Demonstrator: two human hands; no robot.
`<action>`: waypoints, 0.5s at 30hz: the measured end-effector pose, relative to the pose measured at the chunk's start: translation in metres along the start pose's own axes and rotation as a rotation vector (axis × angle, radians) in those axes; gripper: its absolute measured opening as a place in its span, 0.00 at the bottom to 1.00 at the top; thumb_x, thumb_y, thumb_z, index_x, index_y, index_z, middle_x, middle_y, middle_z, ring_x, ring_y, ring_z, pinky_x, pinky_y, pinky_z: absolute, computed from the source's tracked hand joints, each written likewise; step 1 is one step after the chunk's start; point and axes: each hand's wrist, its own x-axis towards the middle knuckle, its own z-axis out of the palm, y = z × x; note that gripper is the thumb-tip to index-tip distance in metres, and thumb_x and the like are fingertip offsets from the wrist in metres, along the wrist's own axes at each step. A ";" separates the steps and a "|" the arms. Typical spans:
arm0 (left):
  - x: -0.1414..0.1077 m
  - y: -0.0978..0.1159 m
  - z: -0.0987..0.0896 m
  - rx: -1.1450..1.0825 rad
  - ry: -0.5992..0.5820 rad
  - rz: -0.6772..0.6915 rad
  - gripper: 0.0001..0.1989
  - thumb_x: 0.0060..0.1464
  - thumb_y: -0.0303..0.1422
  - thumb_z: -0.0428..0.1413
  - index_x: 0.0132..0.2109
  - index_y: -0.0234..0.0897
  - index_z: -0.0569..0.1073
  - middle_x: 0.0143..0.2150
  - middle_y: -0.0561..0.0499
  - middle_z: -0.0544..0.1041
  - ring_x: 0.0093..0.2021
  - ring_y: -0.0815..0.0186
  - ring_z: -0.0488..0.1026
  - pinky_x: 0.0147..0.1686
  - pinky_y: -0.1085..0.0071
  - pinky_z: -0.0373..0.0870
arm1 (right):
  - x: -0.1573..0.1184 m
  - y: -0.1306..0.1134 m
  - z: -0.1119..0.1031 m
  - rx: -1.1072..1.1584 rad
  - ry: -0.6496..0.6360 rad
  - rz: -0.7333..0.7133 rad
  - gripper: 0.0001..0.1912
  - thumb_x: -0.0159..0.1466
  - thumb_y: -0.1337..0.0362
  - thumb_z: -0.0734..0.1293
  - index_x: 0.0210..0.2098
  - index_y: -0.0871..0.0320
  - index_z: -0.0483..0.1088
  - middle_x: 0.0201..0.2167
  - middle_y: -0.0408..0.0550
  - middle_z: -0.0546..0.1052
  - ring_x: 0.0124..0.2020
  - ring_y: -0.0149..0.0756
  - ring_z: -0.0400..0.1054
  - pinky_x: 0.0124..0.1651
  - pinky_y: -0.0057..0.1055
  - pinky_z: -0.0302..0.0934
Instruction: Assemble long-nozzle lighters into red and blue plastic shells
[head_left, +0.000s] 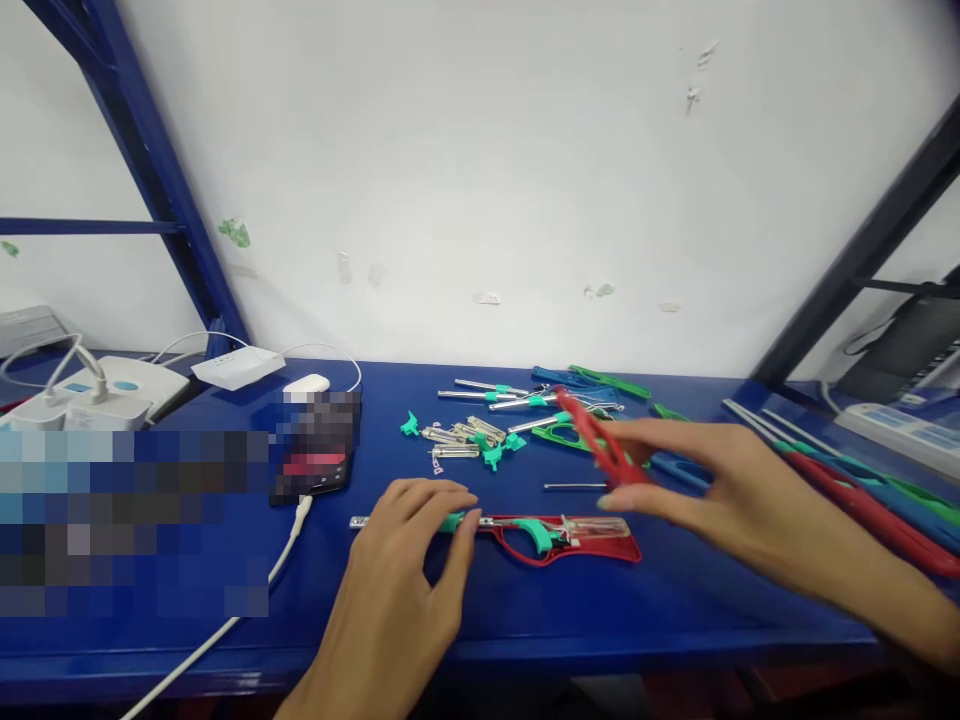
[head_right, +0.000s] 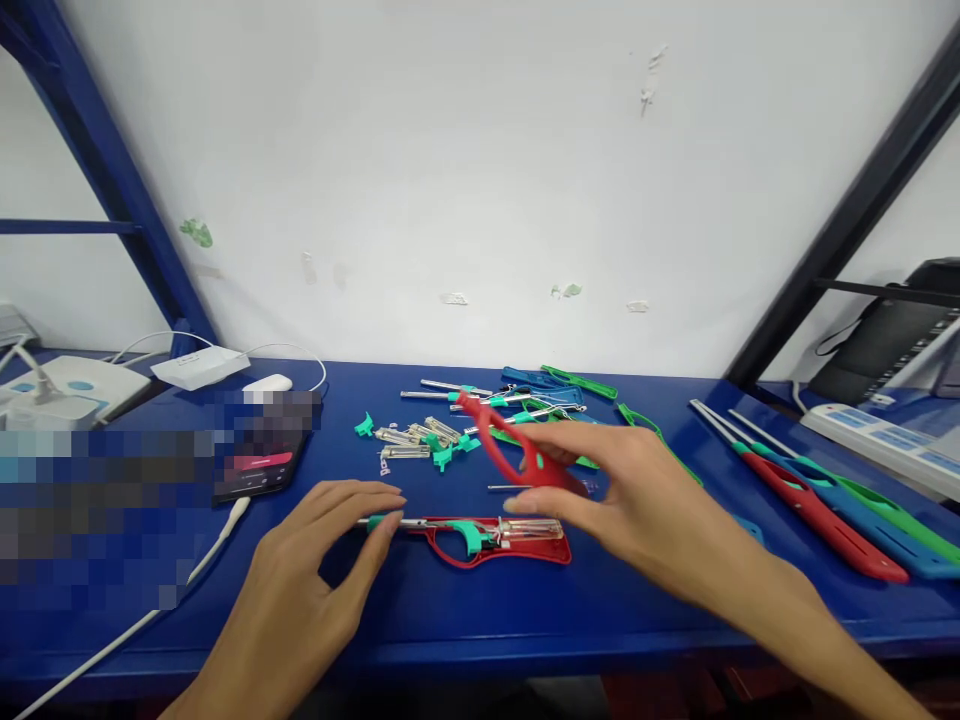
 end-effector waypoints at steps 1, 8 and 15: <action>0.001 -0.002 0.001 0.016 0.000 -0.004 0.11 0.70 0.33 0.53 0.49 0.42 0.80 0.47 0.46 0.83 0.50 0.53 0.80 0.48 0.51 0.81 | -0.003 0.006 0.002 -0.066 -0.040 -0.015 0.28 0.59 0.39 0.77 0.55 0.40 0.80 0.48 0.45 0.86 0.47 0.57 0.81 0.48 0.50 0.76; 0.000 -0.004 0.004 0.061 -0.052 0.000 0.15 0.71 0.30 0.51 0.58 0.41 0.77 0.55 0.44 0.81 0.57 0.54 0.77 0.54 0.52 0.79 | -0.019 0.027 0.041 -0.163 -0.213 -0.111 0.25 0.68 0.42 0.71 0.59 0.45 0.78 0.51 0.49 0.83 0.50 0.49 0.79 0.53 0.44 0.73; -0.002 -0.008 0.003 0.090 -0.188 0.066 0.17 0.71 0.29 0.51 0.62 0.39 0.77 0.59 0.43 0.80 0.62 0.52 0.74 0.61 0.46 0.74 | -0.016 0.021 0.051 -0.146 -0.383 -0.093 0.27 0.69 0.40 0.68 0.63 0.43 0.76 0.52 0.50 0.79 0.52 0.48 0.76 0.56 0.44 0.71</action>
